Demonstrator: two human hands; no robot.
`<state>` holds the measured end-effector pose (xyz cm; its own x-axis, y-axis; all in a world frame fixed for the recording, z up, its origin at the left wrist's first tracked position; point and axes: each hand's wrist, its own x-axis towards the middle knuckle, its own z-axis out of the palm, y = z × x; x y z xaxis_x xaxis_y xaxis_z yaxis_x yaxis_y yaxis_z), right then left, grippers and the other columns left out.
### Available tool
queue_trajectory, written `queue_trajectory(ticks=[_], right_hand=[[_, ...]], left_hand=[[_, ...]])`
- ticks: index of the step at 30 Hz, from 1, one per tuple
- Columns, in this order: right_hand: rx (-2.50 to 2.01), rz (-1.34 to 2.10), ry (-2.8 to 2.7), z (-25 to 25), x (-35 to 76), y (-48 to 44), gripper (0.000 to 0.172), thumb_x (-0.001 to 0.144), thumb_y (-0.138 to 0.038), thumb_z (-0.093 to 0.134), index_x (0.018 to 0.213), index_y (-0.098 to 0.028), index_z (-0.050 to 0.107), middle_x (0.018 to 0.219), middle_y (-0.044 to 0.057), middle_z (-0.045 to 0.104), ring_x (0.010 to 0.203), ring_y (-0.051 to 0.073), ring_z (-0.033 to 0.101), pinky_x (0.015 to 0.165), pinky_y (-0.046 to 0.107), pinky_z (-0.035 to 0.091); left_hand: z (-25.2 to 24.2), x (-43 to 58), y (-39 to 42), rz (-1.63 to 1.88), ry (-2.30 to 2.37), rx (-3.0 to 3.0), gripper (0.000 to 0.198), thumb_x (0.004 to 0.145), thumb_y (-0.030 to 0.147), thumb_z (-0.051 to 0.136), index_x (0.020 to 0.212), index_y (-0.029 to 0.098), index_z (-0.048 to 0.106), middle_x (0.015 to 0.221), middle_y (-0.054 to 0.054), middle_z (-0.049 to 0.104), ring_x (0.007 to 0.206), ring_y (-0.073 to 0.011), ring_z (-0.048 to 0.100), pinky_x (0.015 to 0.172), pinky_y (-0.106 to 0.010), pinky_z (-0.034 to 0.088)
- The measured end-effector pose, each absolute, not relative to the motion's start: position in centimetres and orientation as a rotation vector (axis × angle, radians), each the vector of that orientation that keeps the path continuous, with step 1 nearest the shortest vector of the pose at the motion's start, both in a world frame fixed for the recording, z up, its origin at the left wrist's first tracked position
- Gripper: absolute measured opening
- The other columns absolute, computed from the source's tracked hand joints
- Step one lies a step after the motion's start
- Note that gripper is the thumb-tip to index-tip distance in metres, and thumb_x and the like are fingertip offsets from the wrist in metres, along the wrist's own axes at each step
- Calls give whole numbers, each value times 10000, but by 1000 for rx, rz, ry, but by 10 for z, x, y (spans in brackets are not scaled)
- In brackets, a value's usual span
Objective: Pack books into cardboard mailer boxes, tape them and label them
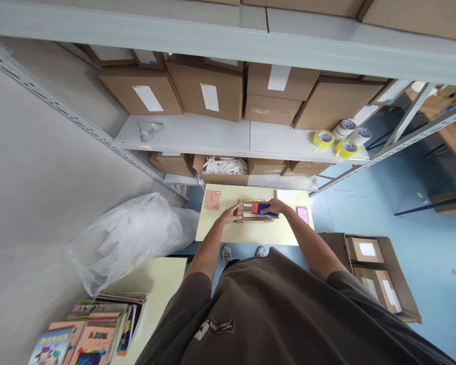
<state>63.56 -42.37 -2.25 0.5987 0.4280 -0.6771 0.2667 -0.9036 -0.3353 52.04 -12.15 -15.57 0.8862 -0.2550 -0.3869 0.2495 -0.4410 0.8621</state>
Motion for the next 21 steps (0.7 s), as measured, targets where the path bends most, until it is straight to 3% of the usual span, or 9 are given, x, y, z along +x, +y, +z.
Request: queue_trajectory(ticks=[6, 11, 17, 21], right_hand=[[-2749, 1161, -564, -23, 646, -479, 731, 779, -804, 765, 1110, -155, 823, 1103, 142, 809, 917, 267, 744, 711, 278, 473], [-2814, 1136, -406, -14, 652, -528, 617, 815, -721, 799, 1052, -152, 826, 1056, 150, 805, 944, 283, 732, 722, 289, 452], [-2739, 1149, -242, -9, 653, -577, 631, 727, -720, 874, 1015, -161, 825, 1006, 127, 798, 910, 264, 723, 712, 276, 449], [-2782, 1146, -187, -16, 655, -605, 660, 754, -735, 847, 1023, -133, 820, 1014, 151, 799, 888, 262, 721, 700, 285, 448]], left_hand=[[-150, 527, -130, -590, 30, 2009, 1033, 808, 378, 872, 1708, 385, 366, 1693, -39, 497, 1456, -300, 575, 1199, -366, 438], [-151, 529, -132, -595, 95, 2030, 970, 843, 343, 841, 1701, 375, 390, 1582, -65, 617, 1279, -291, 689, 1096, -366, 516], [-147, 532, -140, -617, 126, 2032, 1013, 811, 363, 883, 1700, 360, 396, 1513, -77, 671, 1169, -265, 725, 1066, -346, 527], [-145, 535, -143, -610, 138, 2042, 1011, 804, 370, 880, 1695, 371, 403, 1499, -60, 681, 1161, -252, 730, 1053, -324, 529]])
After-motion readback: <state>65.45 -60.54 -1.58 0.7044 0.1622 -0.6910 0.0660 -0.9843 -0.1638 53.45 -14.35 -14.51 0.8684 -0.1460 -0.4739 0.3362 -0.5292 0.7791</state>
